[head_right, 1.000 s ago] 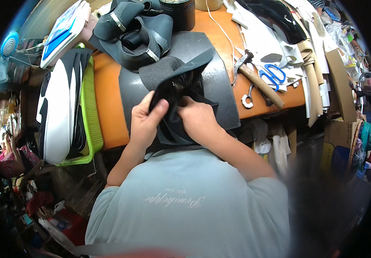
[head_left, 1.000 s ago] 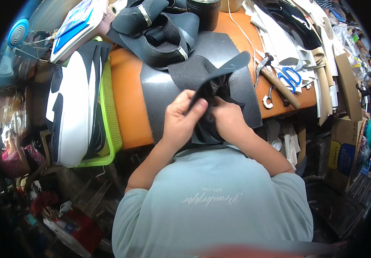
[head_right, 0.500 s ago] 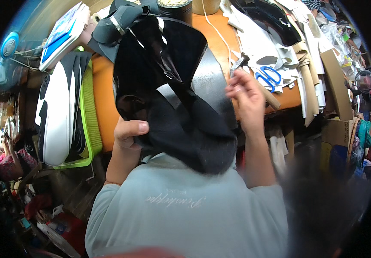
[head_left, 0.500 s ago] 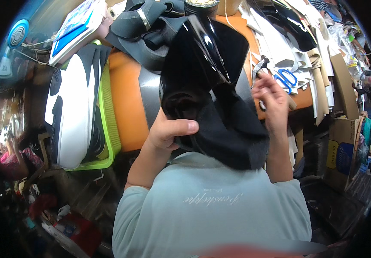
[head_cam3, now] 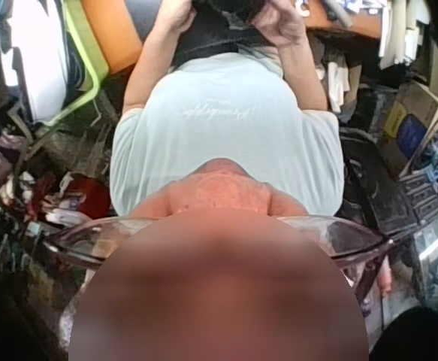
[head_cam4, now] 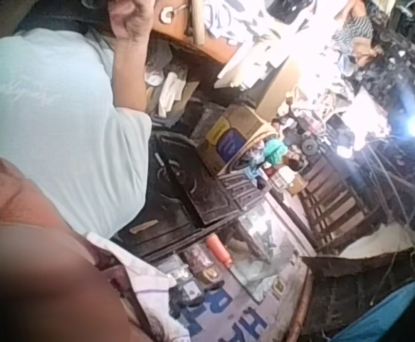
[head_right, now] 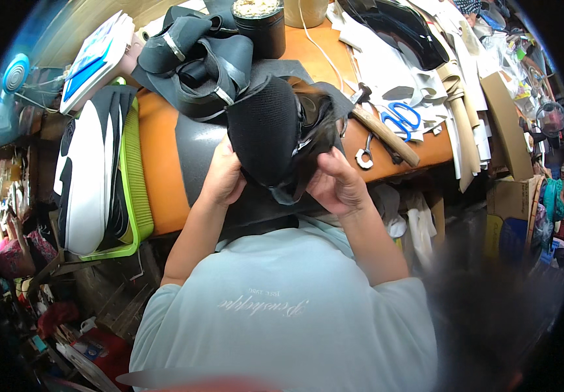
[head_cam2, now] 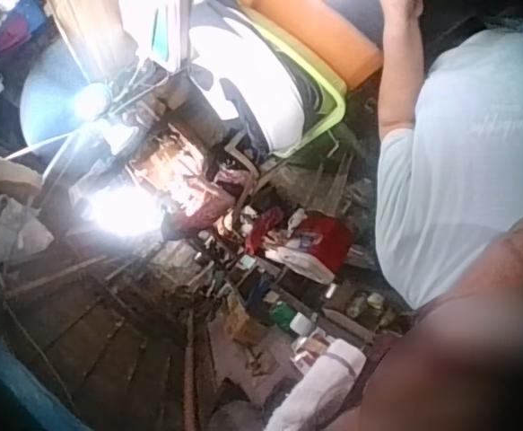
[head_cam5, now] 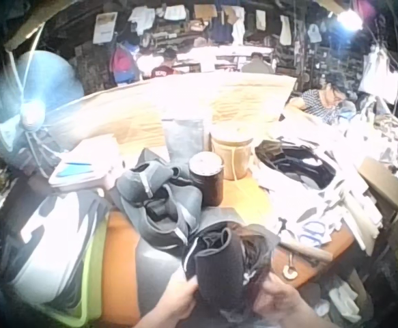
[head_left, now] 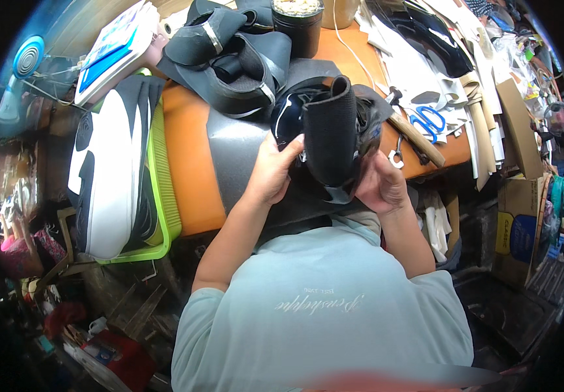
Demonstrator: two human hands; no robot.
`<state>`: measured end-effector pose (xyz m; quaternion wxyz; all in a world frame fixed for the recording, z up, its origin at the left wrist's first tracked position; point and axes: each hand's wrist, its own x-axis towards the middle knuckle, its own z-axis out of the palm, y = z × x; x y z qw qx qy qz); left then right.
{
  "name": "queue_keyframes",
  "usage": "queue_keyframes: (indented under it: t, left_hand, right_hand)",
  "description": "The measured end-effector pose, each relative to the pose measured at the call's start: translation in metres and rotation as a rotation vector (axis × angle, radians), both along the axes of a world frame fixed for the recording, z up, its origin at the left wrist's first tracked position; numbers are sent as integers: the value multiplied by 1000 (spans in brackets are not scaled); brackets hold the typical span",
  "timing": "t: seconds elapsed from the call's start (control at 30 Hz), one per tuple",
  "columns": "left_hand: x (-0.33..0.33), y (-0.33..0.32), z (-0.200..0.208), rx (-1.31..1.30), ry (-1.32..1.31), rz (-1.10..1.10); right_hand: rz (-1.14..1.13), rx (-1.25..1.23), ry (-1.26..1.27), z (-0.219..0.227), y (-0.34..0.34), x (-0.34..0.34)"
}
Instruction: The person hand-sews a black shoe upper using a needle and white thread, pulling the thread through the material and securing it. They then use a hammer to tap along the stitched seam to flatten and set it. The person flips the shoe part over to inspect the seam and continues hammering the edges.
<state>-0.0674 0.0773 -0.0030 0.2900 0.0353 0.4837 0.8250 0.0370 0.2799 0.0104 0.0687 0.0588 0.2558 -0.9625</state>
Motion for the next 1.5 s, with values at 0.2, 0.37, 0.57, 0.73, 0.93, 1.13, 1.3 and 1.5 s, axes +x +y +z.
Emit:
queue_keyframes:
  t: [0.2, 0.37, 0.57, 0.73, 0.93, 1.13, 1.3, 1.5]
  left_hand:
    - [4, -15, -1, -161, 444, 636]
    - [27, -28, 40, -190, 1570, 389]
    - [29, -13, 54, -430, 1312, 287]
    - [27, -25, 55, -555, 1044, -2]
    - [21, -34, 53, -594, 984, -285]
    - [24, -35, 31, -579, 977, -259]
    - [18, -40, 7, 74, 168, -187]
    - [17, -43, -7, 701, -474, -112]
  right_hand:
    - [-318, 131, 42, 22, 10, 4]
    - [-490, 349, 152, 43, -20, -3]
    - [-367, 346, 226, 33, -40, 0]
    - [-82, 543, 218, 45, -27, 3]
    - [328, 820, 271, 81, 2, 2]
    - [64, 1124, 438, 80, 12, -5]
    - [-24, 1652, 493, 61, 1, -22]
    - [-122, 1721, 682, 37, -21, -27]
